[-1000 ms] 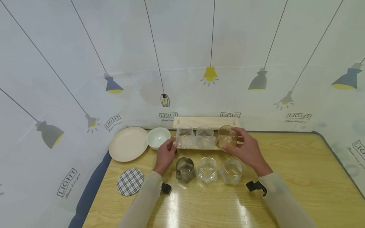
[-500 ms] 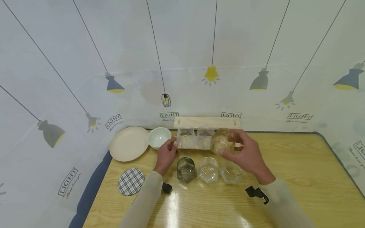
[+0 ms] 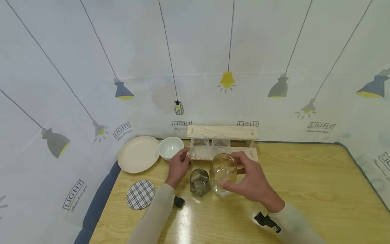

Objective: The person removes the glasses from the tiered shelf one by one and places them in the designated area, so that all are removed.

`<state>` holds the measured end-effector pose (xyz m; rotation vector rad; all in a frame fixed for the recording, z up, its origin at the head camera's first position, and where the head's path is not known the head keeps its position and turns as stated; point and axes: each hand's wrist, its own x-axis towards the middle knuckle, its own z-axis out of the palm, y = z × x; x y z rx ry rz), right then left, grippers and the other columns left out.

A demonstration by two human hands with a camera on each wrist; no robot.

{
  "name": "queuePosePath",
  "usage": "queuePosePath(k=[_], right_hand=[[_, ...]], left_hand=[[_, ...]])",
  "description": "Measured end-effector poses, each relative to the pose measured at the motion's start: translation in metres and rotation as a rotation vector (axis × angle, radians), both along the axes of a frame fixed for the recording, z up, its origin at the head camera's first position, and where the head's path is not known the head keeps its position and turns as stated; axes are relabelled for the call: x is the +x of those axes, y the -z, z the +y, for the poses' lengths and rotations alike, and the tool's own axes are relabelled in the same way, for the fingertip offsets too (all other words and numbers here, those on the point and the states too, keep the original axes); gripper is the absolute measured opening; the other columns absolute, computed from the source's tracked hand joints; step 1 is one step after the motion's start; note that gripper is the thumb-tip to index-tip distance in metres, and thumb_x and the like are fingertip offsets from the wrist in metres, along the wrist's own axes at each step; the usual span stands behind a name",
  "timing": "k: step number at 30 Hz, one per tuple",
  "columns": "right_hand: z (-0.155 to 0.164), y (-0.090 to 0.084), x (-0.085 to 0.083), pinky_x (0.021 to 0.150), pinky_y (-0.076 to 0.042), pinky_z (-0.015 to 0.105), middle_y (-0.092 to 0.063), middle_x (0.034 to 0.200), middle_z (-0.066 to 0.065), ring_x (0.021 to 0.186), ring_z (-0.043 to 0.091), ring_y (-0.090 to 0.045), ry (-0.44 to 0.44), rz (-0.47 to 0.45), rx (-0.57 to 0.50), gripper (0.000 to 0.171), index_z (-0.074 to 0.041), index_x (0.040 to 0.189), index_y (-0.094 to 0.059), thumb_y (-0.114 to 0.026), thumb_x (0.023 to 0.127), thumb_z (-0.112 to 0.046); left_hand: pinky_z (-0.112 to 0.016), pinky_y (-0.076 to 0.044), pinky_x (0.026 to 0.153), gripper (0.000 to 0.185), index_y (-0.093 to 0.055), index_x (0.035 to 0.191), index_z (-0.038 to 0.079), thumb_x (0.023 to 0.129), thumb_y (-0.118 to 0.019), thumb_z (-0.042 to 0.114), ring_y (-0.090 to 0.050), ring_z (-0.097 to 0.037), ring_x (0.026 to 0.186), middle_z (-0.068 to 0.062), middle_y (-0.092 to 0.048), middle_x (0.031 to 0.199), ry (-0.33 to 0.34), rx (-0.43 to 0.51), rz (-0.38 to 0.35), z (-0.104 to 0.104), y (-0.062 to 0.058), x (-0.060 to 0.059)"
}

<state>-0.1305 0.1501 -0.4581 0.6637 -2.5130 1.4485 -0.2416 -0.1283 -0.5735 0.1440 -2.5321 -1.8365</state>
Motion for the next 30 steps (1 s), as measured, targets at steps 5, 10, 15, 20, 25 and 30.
queuePosePath(k=[5,10,15,20,25,30], right_hand=[[-0.018,0.008,0.012,0.080,-0.067,0.032,-0.074,0.120,0.004,0.099,0.019,-0.072,-0.045,-0.002,-0.030,0.077,-0.015,0.137,-0.058,-0.098,0.073,-0.028],[-0.032,0.019,0.026,0.083,-0.067,0.031,-0.071,0.129,0.003,0.102,0.019,-0.073,-0.098,-0.038,-0.044,0.088,-0.020,0.148,-0.053,-0.097,0.074,-0.032],[-0.041,0.032,0.034,0.084,-0.067,0.030,-0.067,0.139,0.000,0.112,0.018,-0.071,-0.176,-0.041,-0.032,0.091,-0.025,0.156,-0.049,-0.095,0.078,-0.037],[-0.049,0.047,0.042,0.083,-0.066,0.026,-0.066,0.137,-0.003,0.112,0.017,-0.069,-0.199,-0.095,-0.015,0.085,-0.031,0.150,-0.053,-0.095,0.078,-0.043],[-0.057,0.061,0.048,0.081,-0.065,0.023,-0.066,0.131,-0.007,0.107,0.014,-0.068,-0.192,-0.089,0.029,0.085,-0.029,0.145,-0.056,-0.097,0.073,-0.047],[-0.064,0.070,0.051,0.082,-0.063,0.020,-0.066,0.126,-0.008,0.107,0.009,-0.067,-0.197,-0.097,0.090,0.086,-0.022,0.141,-0.058,-0.099,0.070,-0.045]], left_hand=[[-0.029,-0.067,0.076,0.034,-0.068,0.140,0.019,0.106,-0.065,0.017,-0.076,-0.021,0.095,-0.016,-0.078,0.121,-0.006,-0.017,0.014,0.001,-0.002,0.000],[-0.029,-0.067,0.075,0.035,-0.068,0.140,0.019,0.105,-0.065,0.017,-0.076,-0.021,0.094,-0.017,-0.078,0.119,-0.009,-0.023,0.009,0.002,-0.004,0.001],[-0.031,-0.067,0.079,0.035,-0.067,0.141,0.018,0.106,-0.065,0.017,-0.077,-0.026,0.103,-0.018,-0.075,0.129,0.002,0.003,0.007,0.000,-0.003,0.001],[-0.034,-0.068,0.082,0.034,-0.067,0.141,0.016,0.107,-0.064,0.016,-0.077,-0.030,0.106,-0.020,-0.074,0.131,0.016,0.020,0.030,0.000,-0.003,0.002],[-0.036,-0.068,0.081,0.034,-0.068,0.140,0.014,0.106,-0.064,0.015,-0.077,-0.033,0.104,-0.022,-0.075,0.127,0.017,0.021,0.042,0.001,-0.005,0.004],[-0.034,-0.068,0.079,0.034,-0.068,0.140,0.016,0.106,-0.064,0.016,-0.077,-0.029,0.100,-0.021,-0.075,0.126,0.006,0.017,0.037,0.001,-0.001,0.002]])
